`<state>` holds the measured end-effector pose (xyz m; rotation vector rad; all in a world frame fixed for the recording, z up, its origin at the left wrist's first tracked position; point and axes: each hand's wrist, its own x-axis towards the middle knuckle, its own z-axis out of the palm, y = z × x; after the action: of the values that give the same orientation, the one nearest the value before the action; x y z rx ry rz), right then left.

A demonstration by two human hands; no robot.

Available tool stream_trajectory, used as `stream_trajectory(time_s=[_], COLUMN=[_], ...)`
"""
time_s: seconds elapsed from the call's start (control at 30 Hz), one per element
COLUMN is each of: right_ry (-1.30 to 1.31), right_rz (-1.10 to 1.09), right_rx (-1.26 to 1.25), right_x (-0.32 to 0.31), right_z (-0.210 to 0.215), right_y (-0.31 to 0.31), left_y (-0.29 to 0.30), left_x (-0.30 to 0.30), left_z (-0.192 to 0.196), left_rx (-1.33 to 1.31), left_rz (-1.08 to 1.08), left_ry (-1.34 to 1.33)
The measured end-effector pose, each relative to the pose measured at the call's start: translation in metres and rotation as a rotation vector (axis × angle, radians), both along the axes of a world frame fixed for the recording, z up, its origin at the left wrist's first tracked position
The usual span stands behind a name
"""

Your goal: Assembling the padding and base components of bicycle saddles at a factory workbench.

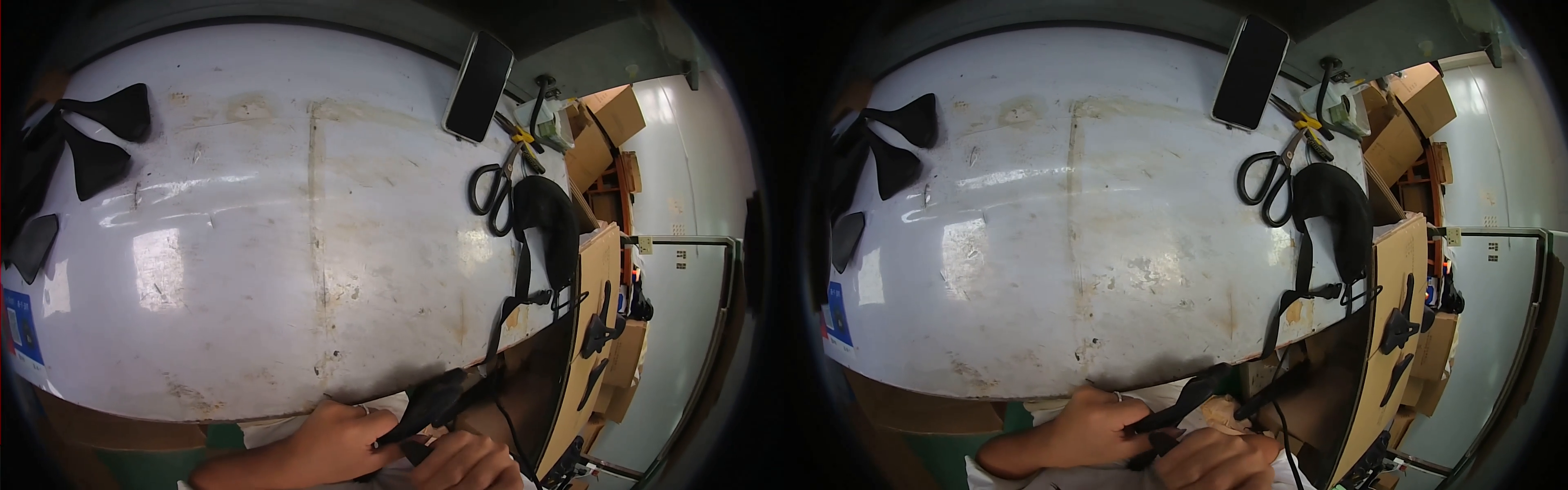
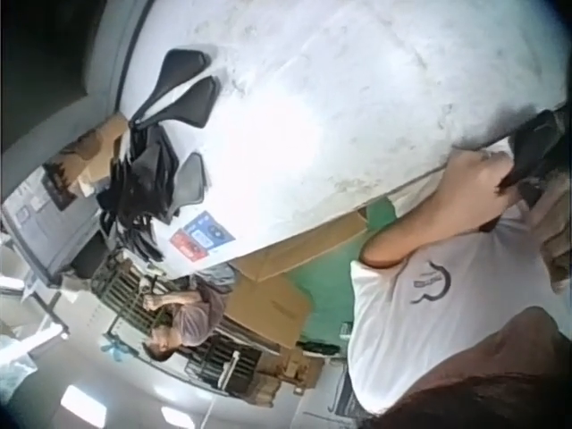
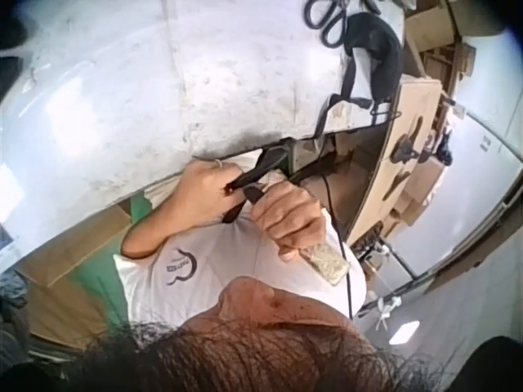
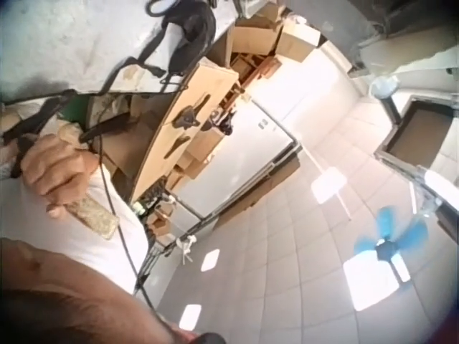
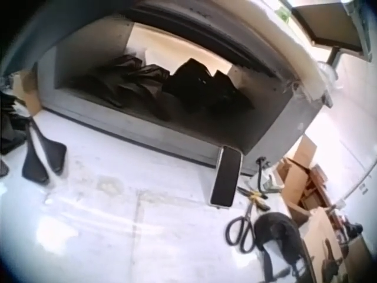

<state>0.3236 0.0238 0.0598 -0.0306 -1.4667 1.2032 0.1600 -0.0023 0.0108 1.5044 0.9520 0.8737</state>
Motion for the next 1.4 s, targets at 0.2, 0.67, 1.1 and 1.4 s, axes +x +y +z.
stream_trajectory(time_s=[0.2, 0.67, 1.1, 1.4], right_ry=[-0.079, -0.301, -0.461, -0.345], right_rz=[-0.251, 0.219, 0.064, 0.002], right_rx=[0.096, 0.046, -0.818, -0.909], right_x=[-0.017, -0.008, 0.056, 0.075], right_z=[-0.009, 0.01, 0.012, -0.003], right_y=[-0.005, 0.022, 0.032, 0.019], left_y=[-0.004, -0.004, 0.028, -0.013], left_x=[-0.001, -0.004, -0.034, -0.004], left_z=[-0.003, -0.01, 0.047, 0.061], left_rx=[-0.007, -0.011, 0.352, 0.16], left_rz=[-0.022, -0.051, 0.03, 0.058], left_ry=[0.015, -0.057, 0.007, 0.273])
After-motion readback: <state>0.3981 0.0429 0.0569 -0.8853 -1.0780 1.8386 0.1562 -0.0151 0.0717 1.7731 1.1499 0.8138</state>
